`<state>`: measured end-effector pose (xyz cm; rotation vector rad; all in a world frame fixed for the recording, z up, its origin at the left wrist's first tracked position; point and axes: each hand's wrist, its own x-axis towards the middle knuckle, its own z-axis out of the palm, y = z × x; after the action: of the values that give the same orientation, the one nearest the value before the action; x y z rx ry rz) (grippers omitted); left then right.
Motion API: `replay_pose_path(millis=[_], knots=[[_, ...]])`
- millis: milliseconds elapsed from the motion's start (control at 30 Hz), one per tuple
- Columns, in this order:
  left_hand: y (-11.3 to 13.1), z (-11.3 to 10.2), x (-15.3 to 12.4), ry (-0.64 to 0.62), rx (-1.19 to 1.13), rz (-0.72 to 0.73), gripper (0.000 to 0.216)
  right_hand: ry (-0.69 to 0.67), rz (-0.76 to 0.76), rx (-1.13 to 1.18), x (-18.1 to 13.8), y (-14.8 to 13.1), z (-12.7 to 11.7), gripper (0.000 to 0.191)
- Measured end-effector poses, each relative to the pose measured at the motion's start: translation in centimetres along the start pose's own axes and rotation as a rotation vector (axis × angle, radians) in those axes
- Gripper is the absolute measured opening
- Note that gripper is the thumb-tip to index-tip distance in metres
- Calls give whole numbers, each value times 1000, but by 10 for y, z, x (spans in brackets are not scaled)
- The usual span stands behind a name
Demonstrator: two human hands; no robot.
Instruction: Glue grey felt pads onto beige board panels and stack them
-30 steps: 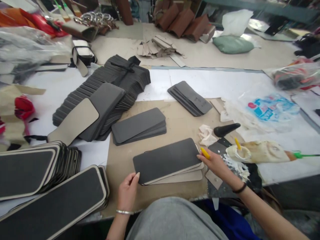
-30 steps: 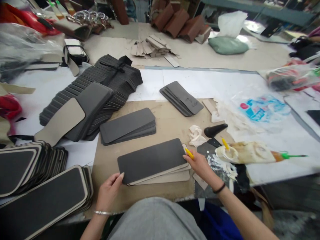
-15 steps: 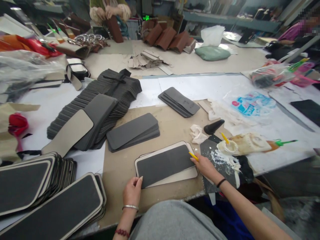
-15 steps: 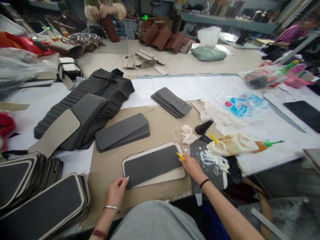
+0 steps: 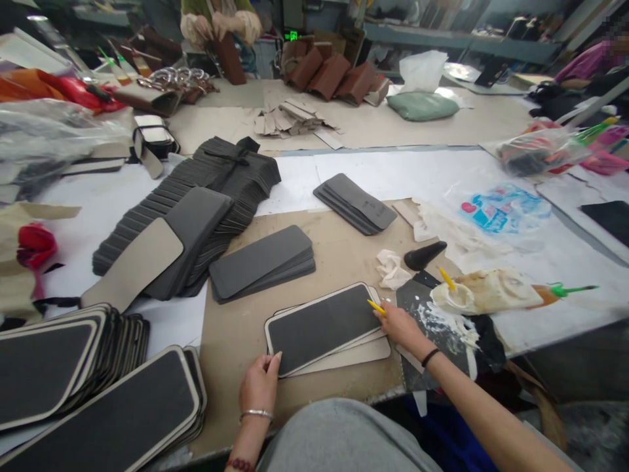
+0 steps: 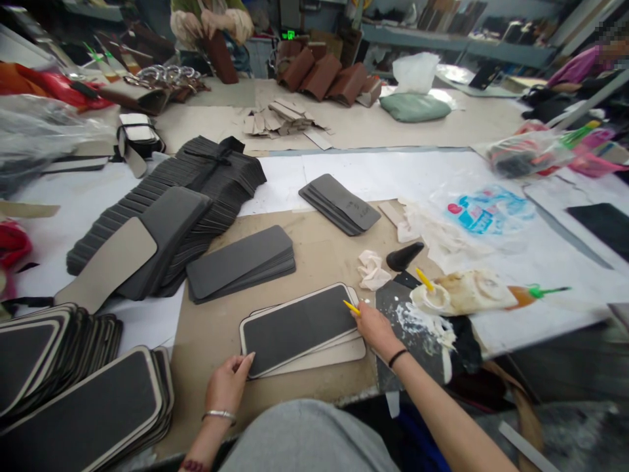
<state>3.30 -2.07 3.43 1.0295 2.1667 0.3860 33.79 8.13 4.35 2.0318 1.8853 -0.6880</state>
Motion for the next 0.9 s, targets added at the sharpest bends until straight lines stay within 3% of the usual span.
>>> replay_pose_path(millis=[500,900], knots=[[9,1,-3,34,62,-56,28,-24,-41,-1,16,11,13,22],[5,2,-1,30,97,-35,28,-2,-10,-29,7,3,7,25]])
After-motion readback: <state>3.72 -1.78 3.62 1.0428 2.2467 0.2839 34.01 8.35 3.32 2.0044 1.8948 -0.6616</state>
